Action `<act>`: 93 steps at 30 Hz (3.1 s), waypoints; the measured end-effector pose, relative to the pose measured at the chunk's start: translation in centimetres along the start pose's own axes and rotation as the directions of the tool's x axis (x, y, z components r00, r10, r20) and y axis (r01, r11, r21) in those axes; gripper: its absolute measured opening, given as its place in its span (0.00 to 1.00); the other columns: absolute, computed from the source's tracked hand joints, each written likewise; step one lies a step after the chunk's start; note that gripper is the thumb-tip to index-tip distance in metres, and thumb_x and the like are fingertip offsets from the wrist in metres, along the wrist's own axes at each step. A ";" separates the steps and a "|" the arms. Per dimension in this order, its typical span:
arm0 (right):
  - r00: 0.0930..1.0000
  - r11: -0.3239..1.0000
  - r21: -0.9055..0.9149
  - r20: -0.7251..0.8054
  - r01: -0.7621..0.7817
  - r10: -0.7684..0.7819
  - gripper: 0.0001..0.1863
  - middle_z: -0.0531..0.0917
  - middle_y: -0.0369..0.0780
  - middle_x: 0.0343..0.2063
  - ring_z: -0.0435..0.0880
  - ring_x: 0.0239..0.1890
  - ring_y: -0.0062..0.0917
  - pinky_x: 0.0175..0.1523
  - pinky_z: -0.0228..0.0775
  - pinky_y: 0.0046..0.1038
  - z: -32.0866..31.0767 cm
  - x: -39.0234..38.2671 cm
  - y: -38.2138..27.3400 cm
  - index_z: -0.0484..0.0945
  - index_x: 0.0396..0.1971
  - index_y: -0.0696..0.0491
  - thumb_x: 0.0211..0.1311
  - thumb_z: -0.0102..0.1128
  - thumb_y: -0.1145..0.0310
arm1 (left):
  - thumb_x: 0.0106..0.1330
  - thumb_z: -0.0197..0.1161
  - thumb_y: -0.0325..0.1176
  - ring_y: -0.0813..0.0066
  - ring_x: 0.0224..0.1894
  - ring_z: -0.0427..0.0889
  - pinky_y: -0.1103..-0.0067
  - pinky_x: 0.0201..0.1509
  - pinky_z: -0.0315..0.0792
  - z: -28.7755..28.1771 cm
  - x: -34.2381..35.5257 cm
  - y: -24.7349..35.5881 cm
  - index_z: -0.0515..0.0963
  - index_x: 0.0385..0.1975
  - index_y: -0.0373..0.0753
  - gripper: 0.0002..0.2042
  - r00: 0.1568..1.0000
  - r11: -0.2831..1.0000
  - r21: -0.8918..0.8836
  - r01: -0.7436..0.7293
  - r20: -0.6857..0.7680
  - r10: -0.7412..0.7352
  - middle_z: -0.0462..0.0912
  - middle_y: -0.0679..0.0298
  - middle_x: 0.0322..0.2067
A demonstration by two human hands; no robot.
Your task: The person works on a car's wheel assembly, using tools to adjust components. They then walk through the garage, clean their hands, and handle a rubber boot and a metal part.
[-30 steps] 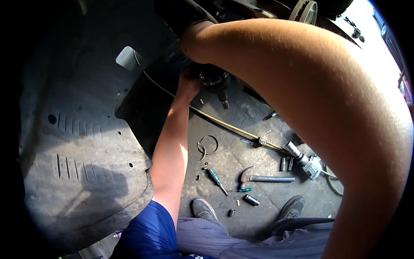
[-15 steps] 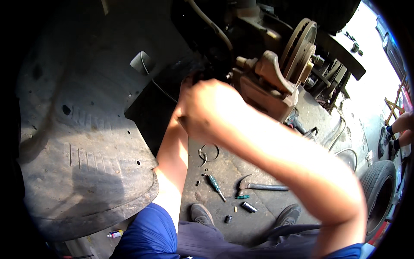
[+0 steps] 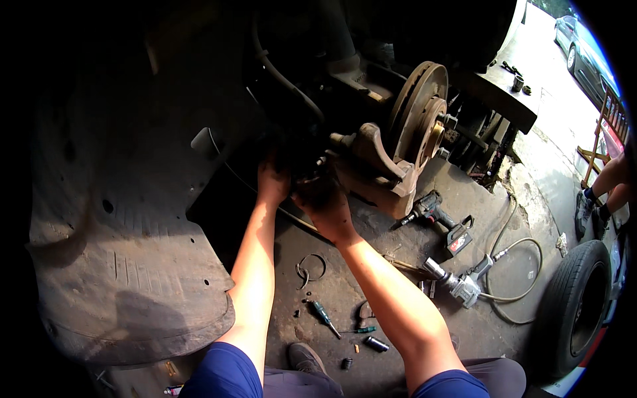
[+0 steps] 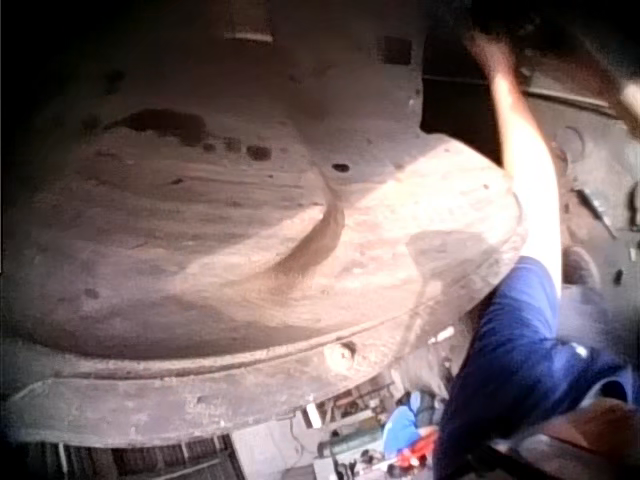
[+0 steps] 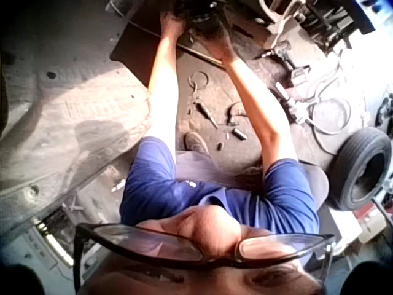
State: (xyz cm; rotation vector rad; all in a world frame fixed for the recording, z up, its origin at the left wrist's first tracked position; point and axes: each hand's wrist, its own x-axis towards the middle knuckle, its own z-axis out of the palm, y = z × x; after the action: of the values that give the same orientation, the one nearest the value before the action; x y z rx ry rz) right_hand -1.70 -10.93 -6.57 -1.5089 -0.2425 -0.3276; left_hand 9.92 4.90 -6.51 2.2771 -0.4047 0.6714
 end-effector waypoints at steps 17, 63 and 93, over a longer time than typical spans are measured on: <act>0.999 0.986 -0.167 -0.035 0.006 -0.012 0.19 0.88 0.45 0.47 0.84 0.54 0.41 0.62 0.73 0.38 -1.0 0.3 -5.5 0.86 0.47 0.55 0.68 0.68 0.55 | 0.78 0.55 0.35 0.45 0.56 0.85 0.64 0.59 0.78 0.7 -6.6 -8.0 0.80 0.59 0.34 0.17 1.000 0.999 0.023 -0.025 0.015 0.024 0.86 0.44 0.52; 0.859 0.936 0.100 0.441 -0.337 0.261 0.33 0.86 0.37 0.44 0.82 0.43 0.20 0.51 0.76 0.26 -8.2 -2.0 3.8 0.78 0.60 0.60 0.59 0.81 0.60 | 0.79 0.51 0.60 0.52 0.63 0.79 0.53 0.62 0.77 -14.1 -20.7 14.7 0.67 0.73 0.46 0.32 0.322 0.019 -0.405 0.914 0.697 -0.641 0.77 0.51 0.63; 0.955 0.909 0.308 0.184 -0.281 0.232 0.16 0.67 0.33 0.27 0.67 0.23 0.19 0.30 0.63 0.27 -2.9 -2.1 3.4 0.68 0.39 0.49 0.87 0.43 0.54 | 0.75 0.62 0.54 0.41 0.63 0.77 0.59 0.68 0.75 -13.2 -19.0 18.2 0.63 0.74 0.41 0.35 0.450 0.875 0.373 0.308 0.753 -0.479 0.70 0.43 0.64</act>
State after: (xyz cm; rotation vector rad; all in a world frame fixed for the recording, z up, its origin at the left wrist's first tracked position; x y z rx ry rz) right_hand -2.53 -13.55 -10.63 -1.2113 -0.1978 0.0358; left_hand -18.59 3.48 0.69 2.6103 -0.2012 -0.7325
